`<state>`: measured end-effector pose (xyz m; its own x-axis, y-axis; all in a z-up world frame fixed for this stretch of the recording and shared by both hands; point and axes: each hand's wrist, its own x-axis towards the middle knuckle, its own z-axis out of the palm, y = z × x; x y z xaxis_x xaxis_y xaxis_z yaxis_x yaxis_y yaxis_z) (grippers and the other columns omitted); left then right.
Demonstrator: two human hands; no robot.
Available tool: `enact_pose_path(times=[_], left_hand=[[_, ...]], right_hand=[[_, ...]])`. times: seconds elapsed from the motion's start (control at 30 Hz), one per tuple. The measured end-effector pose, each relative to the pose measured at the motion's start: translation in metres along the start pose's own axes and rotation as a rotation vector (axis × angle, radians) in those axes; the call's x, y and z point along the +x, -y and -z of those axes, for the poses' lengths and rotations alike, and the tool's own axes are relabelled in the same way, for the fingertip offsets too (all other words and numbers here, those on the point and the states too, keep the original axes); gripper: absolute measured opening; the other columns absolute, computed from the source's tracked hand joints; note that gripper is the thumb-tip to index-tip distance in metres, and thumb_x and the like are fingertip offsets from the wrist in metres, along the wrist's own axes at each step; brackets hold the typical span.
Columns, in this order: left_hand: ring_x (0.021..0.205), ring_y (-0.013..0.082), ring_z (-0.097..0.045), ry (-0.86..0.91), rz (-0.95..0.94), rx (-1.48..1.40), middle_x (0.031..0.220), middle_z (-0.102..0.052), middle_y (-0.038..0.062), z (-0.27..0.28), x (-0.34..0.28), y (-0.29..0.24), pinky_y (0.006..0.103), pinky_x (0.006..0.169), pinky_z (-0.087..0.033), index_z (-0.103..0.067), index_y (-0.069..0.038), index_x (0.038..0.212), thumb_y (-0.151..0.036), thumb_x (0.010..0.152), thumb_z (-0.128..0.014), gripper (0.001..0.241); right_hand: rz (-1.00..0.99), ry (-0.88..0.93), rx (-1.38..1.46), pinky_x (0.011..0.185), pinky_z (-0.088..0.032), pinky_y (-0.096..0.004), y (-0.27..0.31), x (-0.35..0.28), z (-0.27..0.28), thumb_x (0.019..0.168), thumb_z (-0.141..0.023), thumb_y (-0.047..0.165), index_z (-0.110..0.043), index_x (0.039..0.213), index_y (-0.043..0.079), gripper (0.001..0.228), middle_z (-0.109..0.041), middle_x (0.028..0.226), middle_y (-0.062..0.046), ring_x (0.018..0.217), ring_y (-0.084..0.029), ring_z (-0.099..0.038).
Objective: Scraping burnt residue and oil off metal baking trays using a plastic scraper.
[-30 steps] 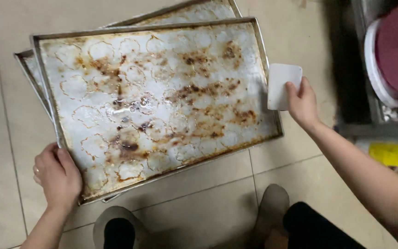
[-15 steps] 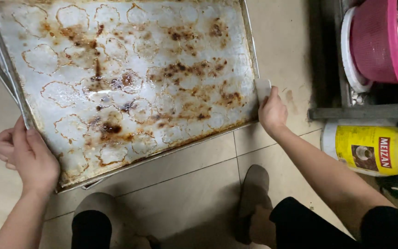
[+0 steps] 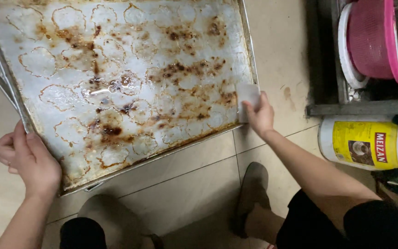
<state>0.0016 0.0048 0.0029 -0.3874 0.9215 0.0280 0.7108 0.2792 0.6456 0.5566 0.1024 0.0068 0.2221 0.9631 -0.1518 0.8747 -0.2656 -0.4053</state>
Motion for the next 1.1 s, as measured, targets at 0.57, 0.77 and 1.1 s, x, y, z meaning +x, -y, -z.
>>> enact_pose_path(times=[0.57, 0.77, 1.1], left_hand=[[0.115, 0.0362, -0.032, -0.009, 0.148, -0.079, 0.135, -0.032, 0.019, -0.012, 0.003, 0.018, 0.052, 0.101, -0.019, -0.047, 0.001, 0.155, -0.017, 0.114, -0.038, 0.045], [0.124, 0.0384, -0.037, -0.101, 0.249, -0.197, 0.135, -0.038, 0.01, -0.021, -0.001, 0.016, 0.0499, 0.106, -0.022, -0.057, -0.024, 0.15, -0.03, 0.114, -0.045, 0.039], [0.121, 0.0382, -0.032, -0.003, 0.21, -0.132, 0.136, -0.034, 0.016, -0.004, 0.002, 0.008, 0.0523, 0.104, -0.019, -0.052, -0.007, 0.153, -0.024, 0.114, -0.039, 0.044]], right_hand=[[0.555, 0.238, 0.273, 0.045, -0.048, -0.043, 0.286, -0.156, -0.109, 0.107, -0.034, 0.048, -0.059, 0.129, 0.008, 0.052, -0.072, 0.071, -0.01, 0.046, -0.027, -0.062], [0.45, 0.027, -0.056, 0.065, -0.061, -0.058, 0.221, -0.126, -0.13, 0.096, -0.069, 0.038, -0.06, 0.14, 0.018, 0.049, -0.074, 0.082, -0.02, 0.074, -0.047, -0.075], [0.174, -0.049, 0.005, 0.065, -0.05, -0.06, 0.13, -0.032, -0.025, 0.096, -0.073, 0.028, -0.06, 0.126, 0.003, 0.041, -0.068, 0.081, -0.027, 0.075, -0.049, -0.064]])
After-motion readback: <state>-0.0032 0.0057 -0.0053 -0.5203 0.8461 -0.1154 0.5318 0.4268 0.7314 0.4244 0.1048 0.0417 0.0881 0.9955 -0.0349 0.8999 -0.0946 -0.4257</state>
